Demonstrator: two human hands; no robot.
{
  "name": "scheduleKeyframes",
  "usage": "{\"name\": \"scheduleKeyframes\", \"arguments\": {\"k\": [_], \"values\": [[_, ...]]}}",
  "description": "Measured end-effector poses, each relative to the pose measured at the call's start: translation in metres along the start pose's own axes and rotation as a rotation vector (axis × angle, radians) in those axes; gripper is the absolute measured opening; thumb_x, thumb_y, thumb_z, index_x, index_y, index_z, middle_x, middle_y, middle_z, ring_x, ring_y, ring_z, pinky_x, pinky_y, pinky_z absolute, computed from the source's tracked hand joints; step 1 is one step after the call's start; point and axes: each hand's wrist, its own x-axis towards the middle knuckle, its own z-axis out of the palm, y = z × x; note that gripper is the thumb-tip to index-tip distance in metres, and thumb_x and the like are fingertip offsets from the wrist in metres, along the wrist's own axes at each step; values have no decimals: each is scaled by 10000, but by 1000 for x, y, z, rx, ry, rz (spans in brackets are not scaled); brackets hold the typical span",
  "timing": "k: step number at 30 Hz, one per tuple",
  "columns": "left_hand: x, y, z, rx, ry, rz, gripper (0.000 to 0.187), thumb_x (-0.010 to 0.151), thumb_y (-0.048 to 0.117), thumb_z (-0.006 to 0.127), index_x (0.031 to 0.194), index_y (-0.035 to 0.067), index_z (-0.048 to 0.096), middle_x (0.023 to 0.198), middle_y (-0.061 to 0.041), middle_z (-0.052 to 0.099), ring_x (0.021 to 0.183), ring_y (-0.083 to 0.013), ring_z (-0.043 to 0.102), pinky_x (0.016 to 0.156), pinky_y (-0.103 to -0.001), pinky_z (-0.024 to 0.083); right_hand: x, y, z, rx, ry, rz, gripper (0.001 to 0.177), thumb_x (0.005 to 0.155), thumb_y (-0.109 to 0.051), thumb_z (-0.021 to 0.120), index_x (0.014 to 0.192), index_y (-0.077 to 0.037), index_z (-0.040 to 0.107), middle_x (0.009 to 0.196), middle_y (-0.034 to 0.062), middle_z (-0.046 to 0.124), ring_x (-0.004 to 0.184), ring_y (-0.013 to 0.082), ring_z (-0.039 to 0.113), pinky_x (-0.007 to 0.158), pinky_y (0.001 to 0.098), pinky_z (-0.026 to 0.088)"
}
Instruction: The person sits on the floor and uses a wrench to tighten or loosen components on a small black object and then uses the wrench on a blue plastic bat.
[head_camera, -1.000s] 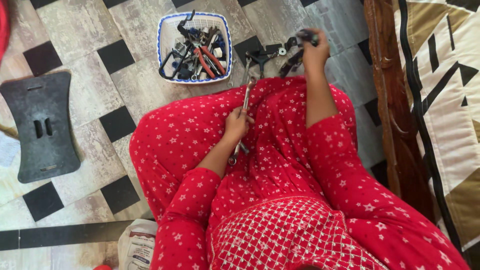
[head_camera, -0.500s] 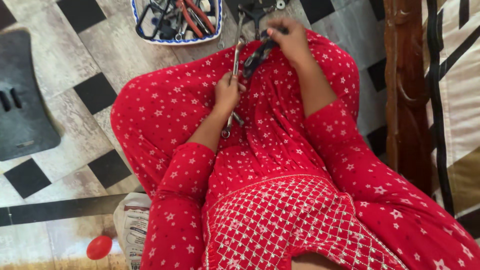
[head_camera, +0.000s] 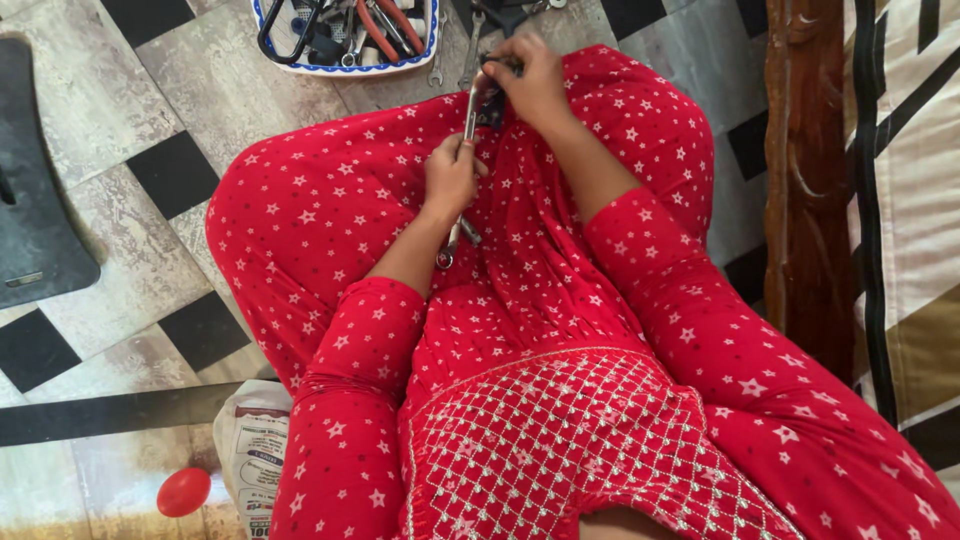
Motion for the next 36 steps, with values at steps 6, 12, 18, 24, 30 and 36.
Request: {"name": "scheduleKeyframes", "arguments": {"k": [6, 12, 18, 24, 30, 36], "values": [[-2, 1, -5, 66, 11, -17, 292, 1009, 188, 516, 1118, 2, 712, 628, -54, 688, 526, -123, 650, 490, -304, 507, -12, -20, -10, -113, -183, -139, 311, 797, -56, 842, 1097, -94, 767, 1118, 137, 687, 1073, 362, 625, 925, 433, 511], [-17, 10, -1, 184, -26, 36, 274, 1009, 201, 545, 1097, 1, 710, 628, -64, 670, 547, -129, 650, 524, -312, 509, -11, -15, -17, -148, -270, -194, 265, 673, -34, 825, 918, -98, 749, 1075, 172, 669, 1007, 401, 610, 894, 467, 519], [-9, 9, 1, 114, -12, 87, 287, 1024, 199, 508, 1160, 29, 696, 625, -54, 673, 540, -129, 631, 518, -310, 500, -10, -2, 0, -139, -186, -104, 164, 832, -3, 794, 956, -80, 721, 992, 151, 683, 989, 381, 653, 837, 455, 521], [22, -15, -4, -207, 138, -82, 286, 1086, 208, 489, 1161, 13, 685, 658, -46, 651, 474, -105, 529, 427, -285, 404, -1, 0, -2, 449, -138, 298, 221, 863, -71, 723, 1083, -68, 735, 997, 78, 768, 822, 186, 789, 665, 278, 663], [3, 11, -9, -417, -101, -184, 299, 1092, 242, 406, 1228, 39, 578, 704, -65, 643, 430, -105, 527, 344, -268, 374, -5, -8, -14, 741, -300, 701, 314, 994, -284, 682, 1173, -26, 671, 992, 76, 773, 821, 187, 765, 680, 315, 651], [-2, 29, -6, -482, -306, -306, 316, 1086, 258, 401, 1168, -5, 555, 776, -165, 717, 479, -217, 650, 410, -332, 534, -28, -32, 24, 1229, -370, 788, 405, 1019, -318, 700, 1233, 22, 656, 1010, 135, 732, 748, 207, 629, 609, 340, 509]]}}
